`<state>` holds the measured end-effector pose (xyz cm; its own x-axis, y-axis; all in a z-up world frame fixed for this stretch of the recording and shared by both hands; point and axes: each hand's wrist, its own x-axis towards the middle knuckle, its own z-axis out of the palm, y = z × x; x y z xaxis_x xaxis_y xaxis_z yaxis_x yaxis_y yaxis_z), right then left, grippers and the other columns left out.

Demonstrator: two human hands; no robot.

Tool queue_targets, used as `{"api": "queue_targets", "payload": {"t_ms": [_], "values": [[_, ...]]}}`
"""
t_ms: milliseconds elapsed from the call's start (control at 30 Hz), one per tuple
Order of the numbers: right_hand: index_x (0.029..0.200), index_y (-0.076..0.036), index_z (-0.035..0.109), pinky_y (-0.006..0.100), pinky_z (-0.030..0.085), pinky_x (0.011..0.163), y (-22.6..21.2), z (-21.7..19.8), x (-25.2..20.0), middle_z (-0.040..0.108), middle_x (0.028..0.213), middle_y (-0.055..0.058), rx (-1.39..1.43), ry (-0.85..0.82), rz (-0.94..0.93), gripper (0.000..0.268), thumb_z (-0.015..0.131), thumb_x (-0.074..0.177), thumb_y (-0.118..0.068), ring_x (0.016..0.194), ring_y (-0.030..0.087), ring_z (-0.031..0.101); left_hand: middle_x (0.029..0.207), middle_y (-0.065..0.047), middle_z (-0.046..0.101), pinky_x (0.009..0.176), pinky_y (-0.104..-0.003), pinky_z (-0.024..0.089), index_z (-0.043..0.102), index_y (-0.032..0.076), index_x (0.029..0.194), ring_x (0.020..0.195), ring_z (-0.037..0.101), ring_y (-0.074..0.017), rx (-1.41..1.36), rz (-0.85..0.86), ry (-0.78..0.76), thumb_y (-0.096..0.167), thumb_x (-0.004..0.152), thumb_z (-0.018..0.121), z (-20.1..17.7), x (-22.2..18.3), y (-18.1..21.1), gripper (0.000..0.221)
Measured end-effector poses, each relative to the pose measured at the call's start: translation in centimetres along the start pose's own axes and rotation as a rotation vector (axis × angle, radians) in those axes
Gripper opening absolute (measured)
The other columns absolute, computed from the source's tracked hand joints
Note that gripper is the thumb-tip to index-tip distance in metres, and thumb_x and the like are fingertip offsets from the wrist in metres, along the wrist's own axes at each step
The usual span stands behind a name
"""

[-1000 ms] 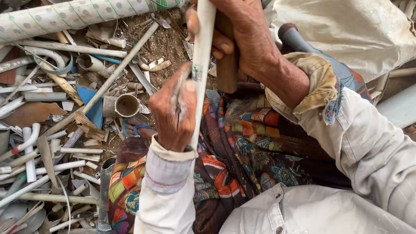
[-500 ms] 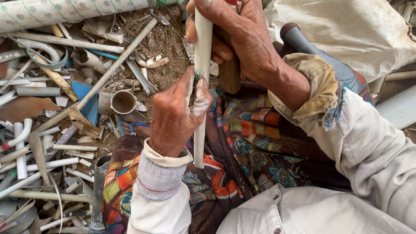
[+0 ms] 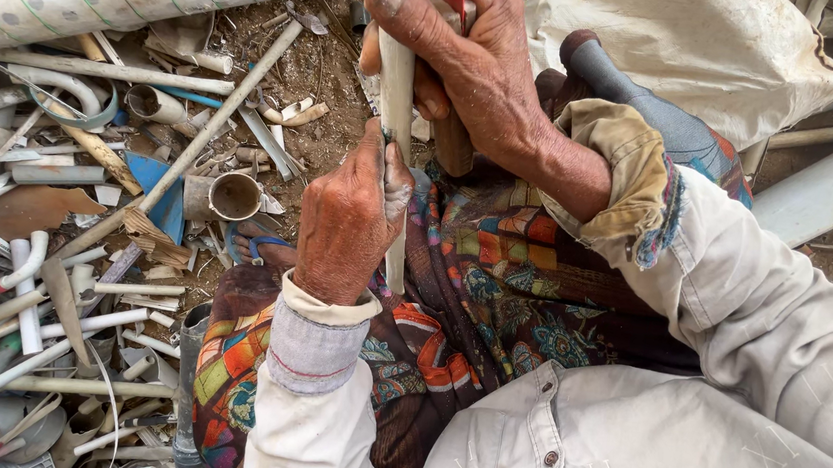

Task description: The person saws through a white plastic pipe using a handheld saw blade. They use their hands and legs to steady the pipe while sitting on the ground surrounded by a large pile of PVC and plastic scraps.

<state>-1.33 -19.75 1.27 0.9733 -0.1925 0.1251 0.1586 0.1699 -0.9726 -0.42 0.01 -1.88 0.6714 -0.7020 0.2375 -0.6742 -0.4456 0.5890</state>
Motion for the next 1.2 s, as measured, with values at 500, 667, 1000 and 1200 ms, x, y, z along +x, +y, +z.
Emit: {"api": "queue_targets", "payload": {"t_ms": [500, 667, 1000, 1200], "values": [[0.118, -0.003, 0.061, 0.017, 0.045, 0.042, 0.5, -4.1, 1.4, 0.071, 0.092, 0.01, 0.73, -0.087, 0.235, 0.039, 0.059, 0.107, -0.041, 0.044, -0.001, 0.045, 0.099, -0.009, 0.075, 0.073, -0.03, 0.067, 0.064, -0.004, 0.13, 0.084, 0.078, -0.016, -1.432, -0.442, -0.36, 0.024, 0.104, 0.062, -5.4, 1.7, 3.5, 0.038], [0.115, -0.005, 0.061, 0.021, 0.046, 0.043, 0.9, -5.0, 0.6, 0.067, 0.089, 0.009, 0.418, -0.001, 0.141, 0.039, 0.052, 0.112, -0.042, 0.048, 0.002, 0.048, 0.093, -0.009, 0.073, 0.055, -0.024, 0.056, 0.066, -0.003, 0.13, 0.066, 0.068, -0.0115, -0.991, -0.495, -0.027, 0.018, 0.097, 0.072, -3.9, 1.4, 4.9, 0.039], [0.106, -0.009, 0.059, 0.024, 0.042, 0.041, -1.2, -2.4, -6.6, 0.051, 0.069, -0.001, -0.597, -0.205, -0.053, 0.046, 0.03, 0.116, -0.044, 0.054, 0.006, 0.05, 0.1, -0.005, 0.072, 0.065, -0.026, 0.054, 0.056, 0.002, 0.14, 0.075, 0.062, -0.0098, -0.71, -0.532, 0.283, 0.011, 0.099, 0.074, -6.6, -4.5, 8.8, 0.046], [0.09, 0.0, 0.05, 0.05, 0.042, 0.053, -3.5, 0.7, -15.8, 0.048, 0.061, 0.017, -0.79, -0.492, 0.143, 0.053, 0.058, 0.101, -0.051, 0.054, 0.036, 0.05, 0.095, -0.009, 0.068, 0.082, -0.038, 0.053, 0.057, -0.002, 0.135, 0.086, 0.063, -0.0206, -0.333, -0.431, 0.301, 0.005, 0.095, 0.075, -6.0, -10.8, 11.1, 0.045]]}}
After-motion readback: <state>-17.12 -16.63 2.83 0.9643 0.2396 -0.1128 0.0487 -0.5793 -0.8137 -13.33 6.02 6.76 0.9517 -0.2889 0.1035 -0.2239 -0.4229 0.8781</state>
